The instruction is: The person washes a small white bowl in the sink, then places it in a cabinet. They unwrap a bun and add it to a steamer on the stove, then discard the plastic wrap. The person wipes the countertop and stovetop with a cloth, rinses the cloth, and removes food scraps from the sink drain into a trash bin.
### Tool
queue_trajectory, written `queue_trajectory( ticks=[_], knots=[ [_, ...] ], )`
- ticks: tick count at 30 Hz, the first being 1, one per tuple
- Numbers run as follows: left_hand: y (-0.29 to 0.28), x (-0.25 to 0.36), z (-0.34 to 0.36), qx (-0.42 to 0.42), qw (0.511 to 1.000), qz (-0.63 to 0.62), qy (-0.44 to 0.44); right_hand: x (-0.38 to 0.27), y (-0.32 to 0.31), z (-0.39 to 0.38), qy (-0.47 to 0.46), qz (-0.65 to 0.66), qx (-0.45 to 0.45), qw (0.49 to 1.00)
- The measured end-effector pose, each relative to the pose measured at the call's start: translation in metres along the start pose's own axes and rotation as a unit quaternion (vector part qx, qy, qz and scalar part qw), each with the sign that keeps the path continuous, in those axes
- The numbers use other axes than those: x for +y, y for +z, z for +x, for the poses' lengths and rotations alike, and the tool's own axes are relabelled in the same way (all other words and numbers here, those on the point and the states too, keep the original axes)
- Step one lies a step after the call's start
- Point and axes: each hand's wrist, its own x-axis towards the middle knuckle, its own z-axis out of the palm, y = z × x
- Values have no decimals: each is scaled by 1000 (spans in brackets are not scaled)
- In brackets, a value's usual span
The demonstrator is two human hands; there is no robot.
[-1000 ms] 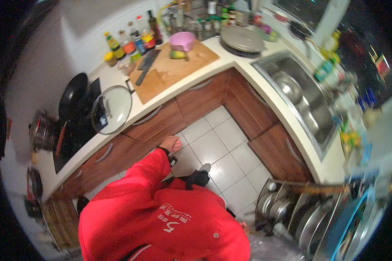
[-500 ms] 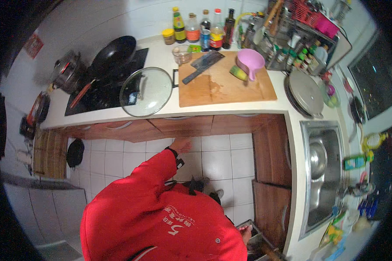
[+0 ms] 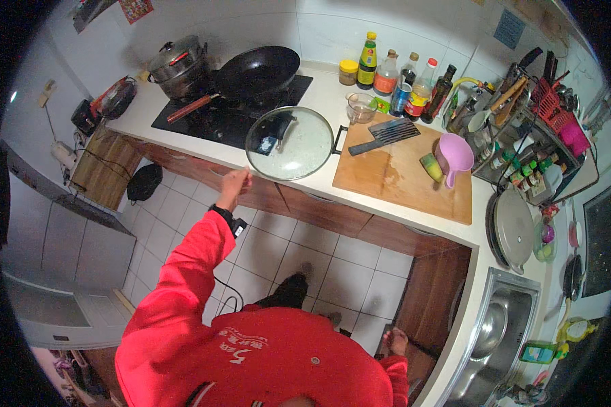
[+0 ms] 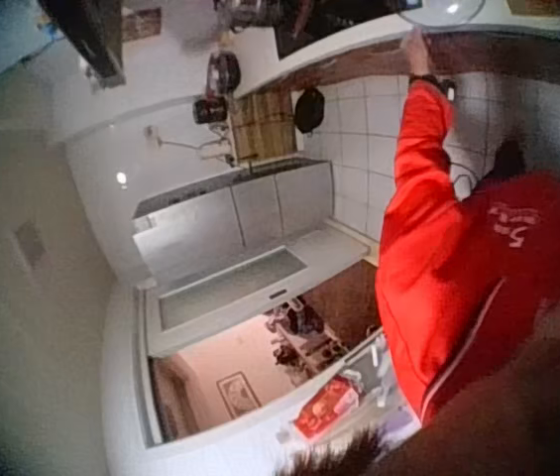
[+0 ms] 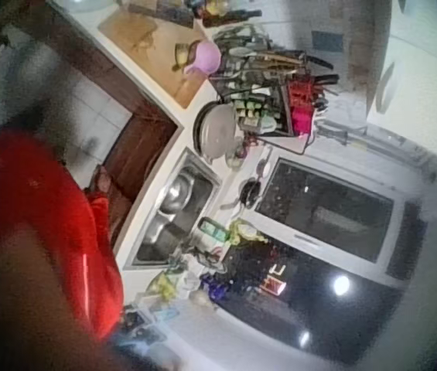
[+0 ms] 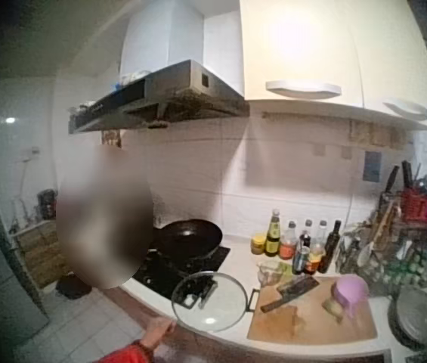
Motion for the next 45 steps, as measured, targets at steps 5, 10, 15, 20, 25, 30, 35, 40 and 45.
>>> queue_trajectory(
  ticks=[5,10,15,20,25,30,35,40,45],
  knots=[
    [22,47,76,-36,996,-37,72,-33,79,41,-6,-100,-12,995],
    [58,71,134,-49,798,247,547,-77,186,40,32,-101,-30,994],
    [82,85,153,-224,959,61,165,-89,220,29,14,-106,-4,994],
    [102,86,153,-244,963,-101,-56,-54,184,30,63,-138,4,988],
    [105,76,157,-220,975,-38,14,15,135,35,25,-139,39,989],
    [75,83,136,-161,983,-86,-16,85,108,43,28,-63,76,995],
    [35,114,85,-192,971,-141,-21,93,117,36,33,-101,5,994],
    [8,133,43,-167,969,-184,-12,48,130,5,61,-130,17,989],
    [-28,157,23,-137,955,-263,3,14,139,-21,90,-10,-50,995]
  ],
)
